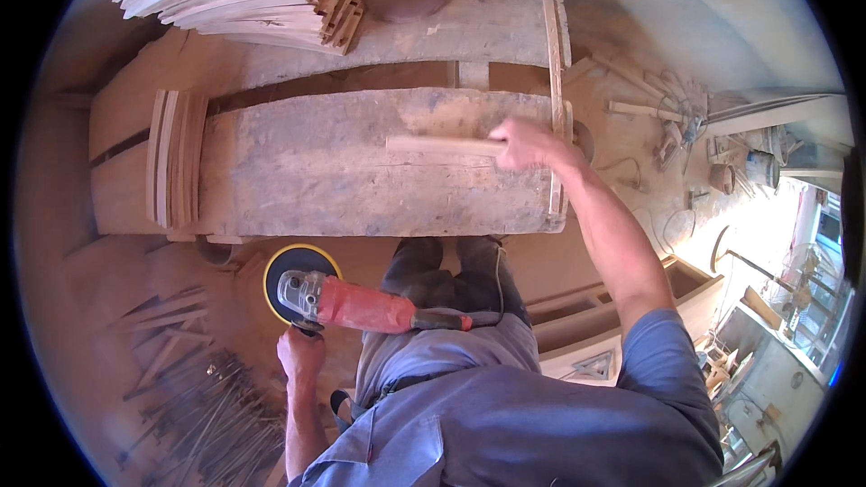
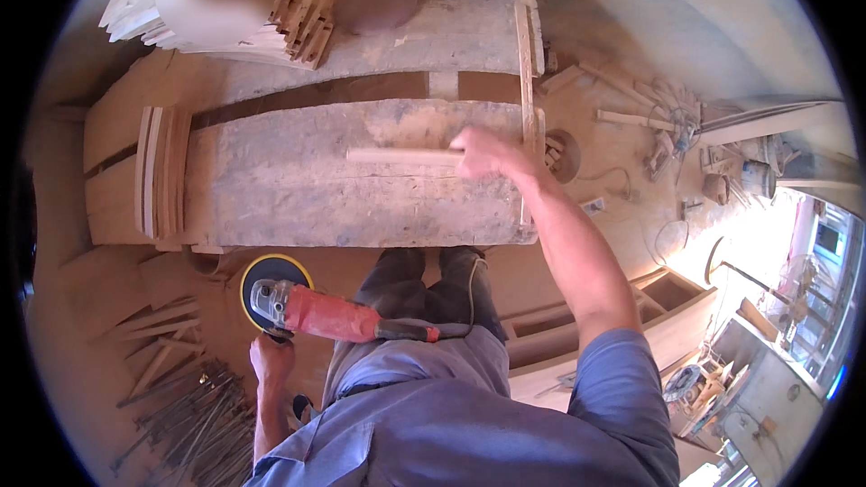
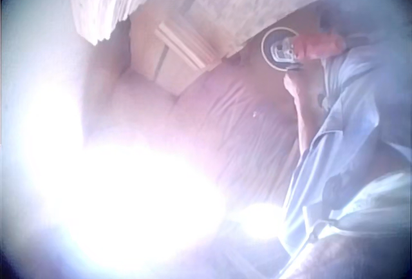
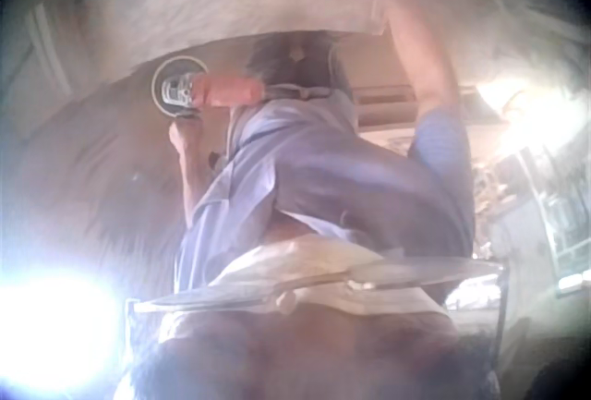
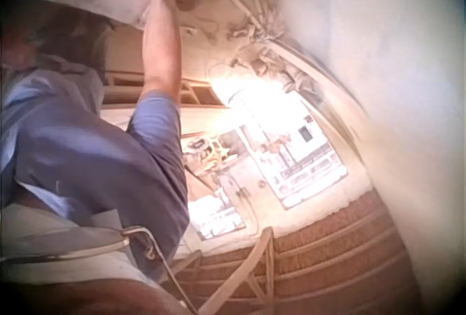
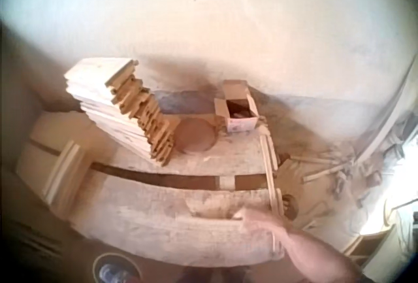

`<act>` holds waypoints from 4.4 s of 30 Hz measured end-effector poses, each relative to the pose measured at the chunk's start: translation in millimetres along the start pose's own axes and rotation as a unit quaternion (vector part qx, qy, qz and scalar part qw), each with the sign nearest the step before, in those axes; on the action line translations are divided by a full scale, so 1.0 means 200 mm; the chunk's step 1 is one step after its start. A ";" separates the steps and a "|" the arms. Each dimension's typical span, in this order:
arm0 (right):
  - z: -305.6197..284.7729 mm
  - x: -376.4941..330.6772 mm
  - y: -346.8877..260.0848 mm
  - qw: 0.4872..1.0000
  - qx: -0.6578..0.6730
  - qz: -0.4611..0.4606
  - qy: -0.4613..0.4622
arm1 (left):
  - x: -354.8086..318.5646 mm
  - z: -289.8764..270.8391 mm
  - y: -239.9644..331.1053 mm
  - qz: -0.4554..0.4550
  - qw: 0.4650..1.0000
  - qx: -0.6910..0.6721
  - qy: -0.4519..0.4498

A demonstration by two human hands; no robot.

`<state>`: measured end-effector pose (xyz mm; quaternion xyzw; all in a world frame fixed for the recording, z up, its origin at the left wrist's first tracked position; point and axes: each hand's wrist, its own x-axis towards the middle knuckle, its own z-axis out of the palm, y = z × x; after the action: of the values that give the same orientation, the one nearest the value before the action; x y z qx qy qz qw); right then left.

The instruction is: The person sands the surface of small wood planks using a power sander, handling the planks one at a time and moving them from a stack to the work surface.

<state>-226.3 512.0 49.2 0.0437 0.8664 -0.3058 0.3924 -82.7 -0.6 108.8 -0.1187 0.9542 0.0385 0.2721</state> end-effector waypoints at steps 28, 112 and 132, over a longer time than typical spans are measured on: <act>0.93 -0.52 0.03 0.918 0.339 -0.172 0.112 | 0.18 -0.08 0.64 0.151 0.988 0.039 0.015; 1.41 -1.12 0.53 0.805 0.447 0.356 0.160 | 0.06 0.48 2.10 0.426 0.888 0.081 -0.153; 1.45 -1.10 0.36 0.874 0.373 0.258 0.171 | 0.06 0.43 1.79 0.385 0.904 0.144 -0.118</act>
<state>136.9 442.7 23.4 0.4607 0.6994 -0.4822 0.2571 -136.4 356.6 32.5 0.3035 0.8816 0.0159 0.3611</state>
